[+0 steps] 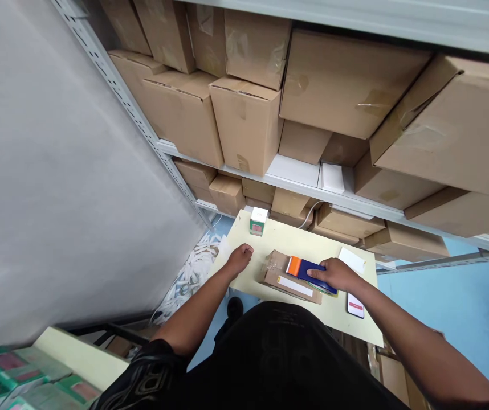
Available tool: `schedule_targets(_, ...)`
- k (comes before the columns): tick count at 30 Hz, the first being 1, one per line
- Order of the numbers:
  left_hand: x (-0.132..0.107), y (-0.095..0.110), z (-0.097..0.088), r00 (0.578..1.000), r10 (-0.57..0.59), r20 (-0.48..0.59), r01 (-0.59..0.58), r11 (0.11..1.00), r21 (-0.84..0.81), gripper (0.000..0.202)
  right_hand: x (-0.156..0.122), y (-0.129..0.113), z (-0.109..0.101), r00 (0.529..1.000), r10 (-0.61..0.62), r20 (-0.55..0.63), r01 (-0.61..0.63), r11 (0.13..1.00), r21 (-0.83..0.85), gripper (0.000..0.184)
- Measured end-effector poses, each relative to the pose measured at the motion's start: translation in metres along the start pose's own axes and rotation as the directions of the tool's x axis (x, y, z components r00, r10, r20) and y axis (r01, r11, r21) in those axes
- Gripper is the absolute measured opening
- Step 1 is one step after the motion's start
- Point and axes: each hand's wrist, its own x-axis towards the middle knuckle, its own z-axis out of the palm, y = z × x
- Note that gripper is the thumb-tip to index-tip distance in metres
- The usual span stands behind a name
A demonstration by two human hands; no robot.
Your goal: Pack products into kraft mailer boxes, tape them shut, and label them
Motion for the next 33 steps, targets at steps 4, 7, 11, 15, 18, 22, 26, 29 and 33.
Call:
schedule_targets(4, -0.003, -0.022, 0.034, 0.999, -0.029, -0.027, 0.032, 0.995, 0.091, 0.013, -0.002, -0.007, 0.005, 1.000, -0.016, 0.000, 0.016, 1.000, -0.015, 0.065)
schedule_targets(7, -0.005, -0.034, 0.052, 0.999, -0.019, -0.038, 0.025, 0.990, 0.142, 0.014, -0.001, -0.012, 0.009, 1.000, -0.021, 0.001, 0.021, 0.998, -0.052, 0.063)
schedule_targets(11, -0.005, -0.043, 0.062, 1.000, -0.008, -0.030, 0.013, 0.984, 0.179, 0.015, 0.003, -0.019, 0.010, 0.999, -0.032, 0.010, 0.033, 0.993, -0.113, 0.060)
schedule_targets(15, -0.001, -0.047, 0.061, 1.000, 0.003, -0.014, 0.000, 0.982, 0.191, 0.013, 0.004, -0.023, 0.010, 0.999, -0.029, 0.019, 0.031, 0.988, -0.151, 0.064)
schedule_targets(18, 0.002, -0.050, 0.062, 1.000, 0.009, -0.012, -0.006, 0.980, 0.197, 0.014, 0.005, -0.025, 0.011, 1.000, -0.016, 0.018, 0.019, 0.984, -0.174, 0.067)
schedule_targets(22, -0.001, -0.047, 0.060, 1.000, 0.022, -0.022, -0.016, 0.974, 0.228, 0.024, 0.005, -0.025, 0.014, 1.000, 0.003, 0.022, 0.001, 0.982, -0.189, 0.066)
schedule_targets(26, -0.019, -0.028, 0.042, 0.974, 0.226, -0.012, -0.212, 0.929, 0.303, 0.055, 0.006, -0.020, 0.016, 1.000, 0.014, 0.010, -0.012, 0.983, -0.184, 0.061)
schedule_targets(29, -0.038, -0.008, 0.034, 0.786, 0.573, 0.231, -0.605, 0.637, 0.477, 0.072, 0.005, -0.018, 0.017, 1.000, -0.006, 0.006, 0.007, 0.983, -0.184, 0.063)
schedule_targets(33, -0.049, 0.005, 0.045, 0.678, 0.555, 0.481, -0.718, 0.363, 0.593, 0.103, 0.004, -0.021, 0.016, 1.000, -0.003, 0.002, 0.004, 0.980, -0.199, 0.069)
